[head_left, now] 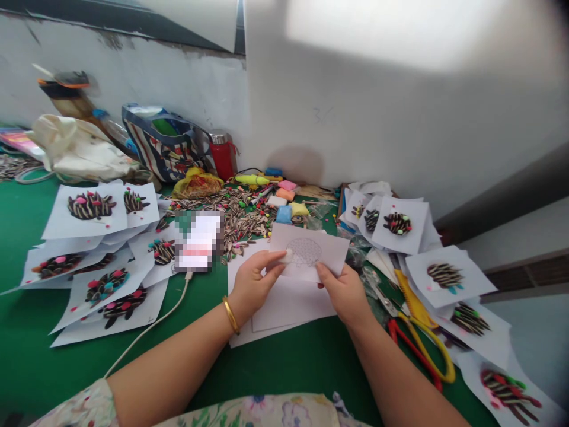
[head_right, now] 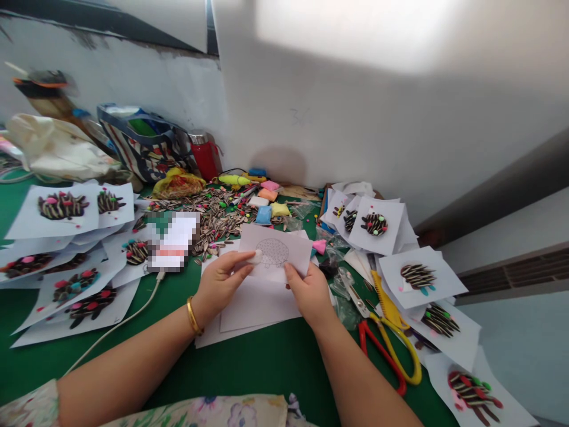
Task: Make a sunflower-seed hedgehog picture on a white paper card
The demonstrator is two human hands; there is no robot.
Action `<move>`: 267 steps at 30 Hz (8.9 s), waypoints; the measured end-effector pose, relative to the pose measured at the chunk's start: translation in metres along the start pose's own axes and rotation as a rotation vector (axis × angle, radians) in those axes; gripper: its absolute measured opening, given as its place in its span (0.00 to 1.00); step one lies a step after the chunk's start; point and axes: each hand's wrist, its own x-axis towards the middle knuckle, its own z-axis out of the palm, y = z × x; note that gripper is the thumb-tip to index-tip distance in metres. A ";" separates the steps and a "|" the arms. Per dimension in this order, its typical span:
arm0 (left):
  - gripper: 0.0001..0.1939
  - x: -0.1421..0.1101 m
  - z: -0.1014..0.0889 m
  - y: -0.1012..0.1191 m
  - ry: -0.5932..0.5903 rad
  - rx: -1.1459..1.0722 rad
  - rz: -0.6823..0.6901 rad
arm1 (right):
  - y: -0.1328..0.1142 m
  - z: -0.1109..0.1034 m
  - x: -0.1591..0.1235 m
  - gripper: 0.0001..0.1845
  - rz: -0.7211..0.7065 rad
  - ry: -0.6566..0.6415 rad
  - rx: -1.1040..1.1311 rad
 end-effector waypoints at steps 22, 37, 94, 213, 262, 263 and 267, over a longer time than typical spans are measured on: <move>0.15 -0.001 0.002 -0.006 -0.006 0.038 0.025 | -0.007 0.002 -0.002 0.18 0.006 0.004 0.001; 0.13 -0.001 0.004 -0.009 0.047 -0.084 -0.103 | 0.005 0.000 0.002 0.17 -0.005 0.020 0.074; 0.09 0.003 0.001 -0.009 0.078 -0.155 -0.104 | 0.002 -0.002 0.001 0.17 -0.032 -0.029 -0.016; 0.24 0.002 0.004 0.003 -0.084 -0.606 -0.398 | -0.003 0.001 -0.001 0.18 -0.001 -0.001 0.038; 0.10 0.002 -0.003 -0.002 0.066 0.027 0.082 | 0.014 0.002 0.006 0.18 0.052 -0.024 0.224; 0.09 0.002 -0.003 -0.001 0.062 0.039 0.106 | 0.013 0.002 0.006 0.18 0.054 -0.034 0.222; 0.07 0.002 -0.003 0.002 0.058 0.053 0.140 | 0.009 0.003 0.004 0.18 0.058 -0.044 0.214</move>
